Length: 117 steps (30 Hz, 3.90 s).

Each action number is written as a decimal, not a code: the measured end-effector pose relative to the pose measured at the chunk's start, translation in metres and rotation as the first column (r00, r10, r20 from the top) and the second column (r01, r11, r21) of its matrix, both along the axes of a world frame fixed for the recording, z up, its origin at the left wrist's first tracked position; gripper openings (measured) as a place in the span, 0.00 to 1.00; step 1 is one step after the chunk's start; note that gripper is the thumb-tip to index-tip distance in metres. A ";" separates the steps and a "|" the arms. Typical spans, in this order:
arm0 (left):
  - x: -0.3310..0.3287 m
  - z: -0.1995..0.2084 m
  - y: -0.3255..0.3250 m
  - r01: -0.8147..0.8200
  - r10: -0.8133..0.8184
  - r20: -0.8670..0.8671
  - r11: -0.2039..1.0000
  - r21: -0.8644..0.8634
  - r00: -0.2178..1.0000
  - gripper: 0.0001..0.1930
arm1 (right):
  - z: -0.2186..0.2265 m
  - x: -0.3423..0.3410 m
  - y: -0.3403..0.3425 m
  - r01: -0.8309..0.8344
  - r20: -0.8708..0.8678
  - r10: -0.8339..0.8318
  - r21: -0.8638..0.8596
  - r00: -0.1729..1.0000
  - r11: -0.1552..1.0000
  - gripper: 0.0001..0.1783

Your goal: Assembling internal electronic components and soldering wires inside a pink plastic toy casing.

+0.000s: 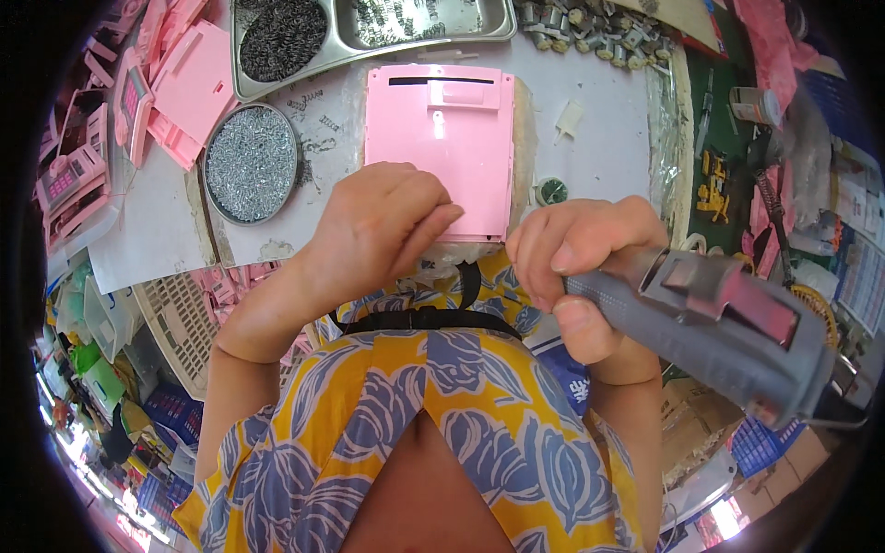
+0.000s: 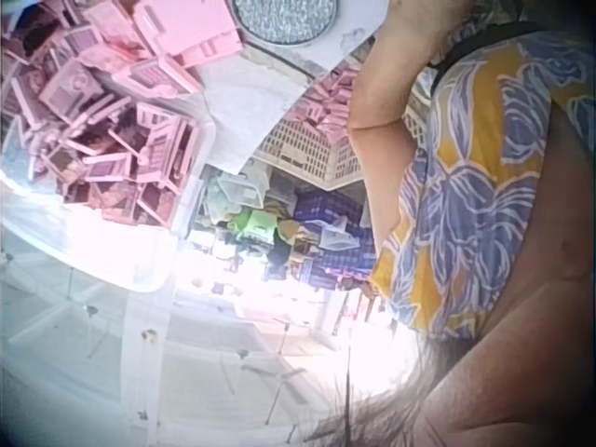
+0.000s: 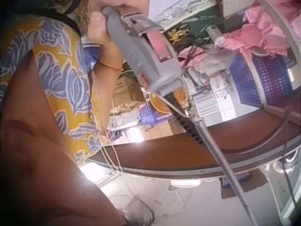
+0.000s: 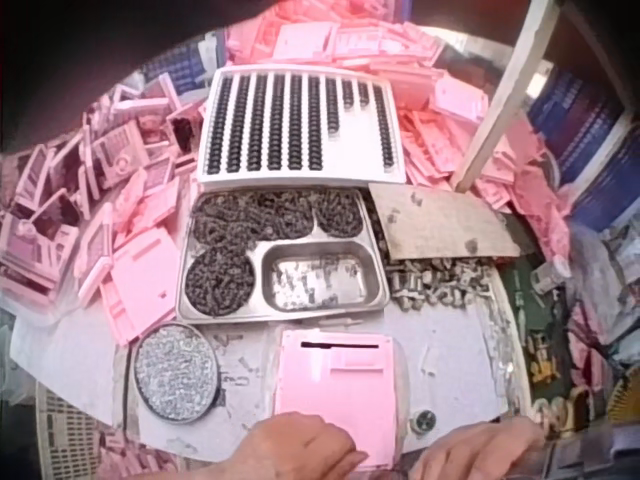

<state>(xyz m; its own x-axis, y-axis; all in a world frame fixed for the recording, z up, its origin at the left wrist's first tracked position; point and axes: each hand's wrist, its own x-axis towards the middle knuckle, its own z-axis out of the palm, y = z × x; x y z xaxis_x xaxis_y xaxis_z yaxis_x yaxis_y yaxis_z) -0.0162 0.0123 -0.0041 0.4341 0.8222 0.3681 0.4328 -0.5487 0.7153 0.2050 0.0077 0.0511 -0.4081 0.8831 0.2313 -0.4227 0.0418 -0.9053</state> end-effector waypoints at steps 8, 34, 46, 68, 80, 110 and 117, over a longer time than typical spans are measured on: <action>0.006 -0.009 0.003 0.084 -0.082 0.021 0.992 -0.097 0.996 0.13 | -0.015 0.000 -0.002 -0.045 0.113 0.026 0.177 0.993 0.983 0.16; 0.007 -0.016 -0.023 -0.001 -0.005 0.117 0.999 0.044 0.993 0.09 | 0.010 -0.025 0.022 -0.026 -0.100 0.057 0.283 0.993 0.959 0.18; -0.130 -0.006 0.004 -0.499 0.537 -0.534 0.835 0.230 0.653 0.08 | 0.008 -0.006 0.030 0.115 -0.071 -0.099 0.281 0.993 0.953 0.19; -0.043 0.008 0.007 -0.134 0.133 -0.021 0.989 -0.063 0.991 0.10 | -0.040 -0.012 0.055 0.071 0.006 -0.077 0.310 0.997 0.948 0.14; 0.018 -0.004 0.021 -0.034 0.026 0.092 0.995 0.091 0.995 0.11 | 0.022 -0.006 0.049 0.018 -0.042 -0.007 0.252 0.999 0.968 0.17; -0.132 -0.003 0.008 -0.529 0.428 -0.622 0.848 0.027 0.655 0.05 | -0.046 -0.021 0.128 0.178 -0.063 -0.166 0.314 0.984 0.933 0.14; -0.136 -0.013 0.021 -0.619 0.582 -0.516 0.776 0.122 0.628 0.06 | -0.036 -0.020 0.137 0.097 0.015 -0.106 0.285 0.994 0.954 0.12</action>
<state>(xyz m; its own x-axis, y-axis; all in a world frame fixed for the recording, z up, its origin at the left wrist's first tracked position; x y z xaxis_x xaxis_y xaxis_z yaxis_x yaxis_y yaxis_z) -0.1520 0.0332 -0.0167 -0.0624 0.9800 0.1889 0.9486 -0.0005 0.3164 0.1851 0.1451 0.0148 -0.3300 0.8204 0.4670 -0.3763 0.3394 -0.8621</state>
